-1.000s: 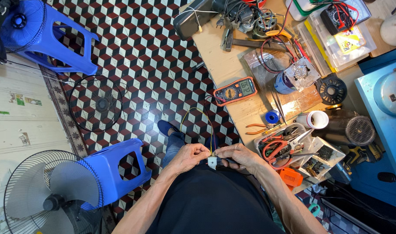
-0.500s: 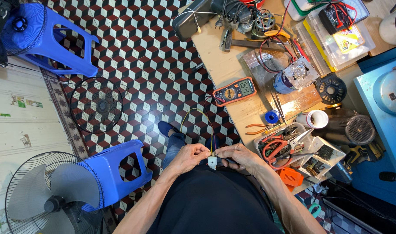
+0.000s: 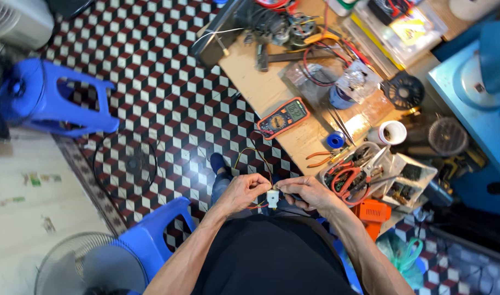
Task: The person uses a multimeter to test a small white electrical component with wires, repeatedly connecting it to a power source and checking the fan's operation. They adjust the multimeter settings and probe the component multiple times while observing the fan's response.
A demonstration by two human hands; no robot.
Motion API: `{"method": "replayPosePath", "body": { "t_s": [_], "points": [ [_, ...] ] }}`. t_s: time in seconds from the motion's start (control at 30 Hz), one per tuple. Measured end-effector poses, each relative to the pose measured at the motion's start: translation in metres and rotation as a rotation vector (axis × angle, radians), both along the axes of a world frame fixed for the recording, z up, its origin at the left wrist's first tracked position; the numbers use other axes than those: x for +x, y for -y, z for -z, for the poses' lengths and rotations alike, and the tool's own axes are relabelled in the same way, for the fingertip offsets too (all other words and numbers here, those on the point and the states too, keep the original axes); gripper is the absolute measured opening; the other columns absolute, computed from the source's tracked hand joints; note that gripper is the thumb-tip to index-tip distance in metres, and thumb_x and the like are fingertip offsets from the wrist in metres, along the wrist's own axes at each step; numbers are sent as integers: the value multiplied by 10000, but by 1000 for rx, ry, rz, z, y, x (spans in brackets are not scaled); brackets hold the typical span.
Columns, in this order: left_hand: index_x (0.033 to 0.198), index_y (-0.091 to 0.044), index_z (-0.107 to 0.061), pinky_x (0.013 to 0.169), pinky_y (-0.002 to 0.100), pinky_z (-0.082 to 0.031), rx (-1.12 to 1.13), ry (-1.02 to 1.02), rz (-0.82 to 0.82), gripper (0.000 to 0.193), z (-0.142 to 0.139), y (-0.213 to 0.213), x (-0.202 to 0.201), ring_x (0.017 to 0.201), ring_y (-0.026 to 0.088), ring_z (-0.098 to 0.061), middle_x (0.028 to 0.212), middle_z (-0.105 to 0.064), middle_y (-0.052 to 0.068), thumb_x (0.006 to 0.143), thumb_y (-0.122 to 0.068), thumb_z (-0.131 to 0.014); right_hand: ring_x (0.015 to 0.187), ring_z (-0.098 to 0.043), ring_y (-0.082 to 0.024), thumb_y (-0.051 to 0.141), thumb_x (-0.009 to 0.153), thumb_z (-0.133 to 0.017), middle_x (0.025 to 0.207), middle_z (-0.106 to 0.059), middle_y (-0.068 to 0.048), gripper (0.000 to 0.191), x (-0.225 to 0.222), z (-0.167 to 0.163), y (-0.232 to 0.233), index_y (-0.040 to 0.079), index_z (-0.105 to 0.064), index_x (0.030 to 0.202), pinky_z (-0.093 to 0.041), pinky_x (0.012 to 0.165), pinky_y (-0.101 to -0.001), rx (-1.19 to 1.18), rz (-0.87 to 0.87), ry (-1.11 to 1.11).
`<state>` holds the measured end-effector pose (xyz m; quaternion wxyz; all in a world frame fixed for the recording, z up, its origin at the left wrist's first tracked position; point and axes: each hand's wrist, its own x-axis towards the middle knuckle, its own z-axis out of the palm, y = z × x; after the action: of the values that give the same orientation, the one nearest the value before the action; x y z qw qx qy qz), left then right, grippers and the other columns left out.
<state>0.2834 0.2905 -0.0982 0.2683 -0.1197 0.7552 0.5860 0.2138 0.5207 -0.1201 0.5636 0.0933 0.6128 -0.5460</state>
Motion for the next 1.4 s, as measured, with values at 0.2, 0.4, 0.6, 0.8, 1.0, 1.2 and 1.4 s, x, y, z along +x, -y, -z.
{"method": "replayPosePath", "body": {
  "t_s": [0.2, 0.4, 0.6, 0.8, 1.0, 1.2, 1.4],
  "points": [
    [1004, -22, -752, 615, 260, -508, 27, -54, 200, 283, -3, 6, -49, 689, 58, -636, 782, -742, 9, 945, -284, -664, 395, -404, -74, 143, 950, -603, 661, -630, -44, 361, -3, -15, -5, 33, -724, 1271, -277, 340, -225, -46, 208, -17],
    [977, -38, -763, 576, 264, -466, -10, 7, 397, 275, -2, 33, -92, 648, 65, -591, 727, -692, 1, 927, -294, -676, 383, -372, -70, 190, 949, -586, 633, -587, -17, 370, 4, -21, 21, 55, -722, 1266, -254, 337, -236, -15, 379, -28],
    [967, -39, -760, 573, 251, -448, 47, -72, 598, 268, 1, 69, -132, 652, 45, -562, 714, -668, -20, 916, -295, -697, 404, -360, -61, 206, 963, -599, 624, -561, -4, 362, 9, -26, 64, 42, -737, 1255, -245, 362, -236, 12, 550, -73],
    [976, -33, -764, 595, 230, -469, 132, -112, 748, 270, 23, 90, -155, 679, 28, -584, 733, -690, -33, 927, -288, -693, 408, -370, -57, 189, 970, -597, 629, -577, -4, 354, 22, -17, 100, 20, -740, 1246, -257, 367, -227, 8, 727, -88],
    [977, -43, -768, 589, 231, -472, 149, -35, 870, 254, 36, 102, -157, 676, 42, -594, 754, -701, -20, 923, -282, -699, 391, -392, -66, 191, 965, -581, 606, -586, -11, 353, 41, -19, 125, 23, -743, 1230, -267, 346, -230, 122, 794, -62],
    [980, -39, -766, 589, 230, -477, 137, -13, 909, 260, 42, 107, -158, 674, 44, -586, 776, -705, -18, 923, -285, -705, 406, -401, -58, 173, 978, -583, 613, -582, -14, 349, 50, -11, 137, 7, -733, 1246, -290, 359, -215, 67, 886, -45],
    [980, -45, -773, 578, 235, -470, 123, -7, 914, 265, 42, 115, -159, 664, 45, -585, 759, -705, -22, 923, -294, -706, 416, -398, -60, 161, 978, -586, 620, -582, -17, 358, 53, -1, 146, -2, -709, 1272, -296, 369, -213, 52, 918, -30]
  ]
}}
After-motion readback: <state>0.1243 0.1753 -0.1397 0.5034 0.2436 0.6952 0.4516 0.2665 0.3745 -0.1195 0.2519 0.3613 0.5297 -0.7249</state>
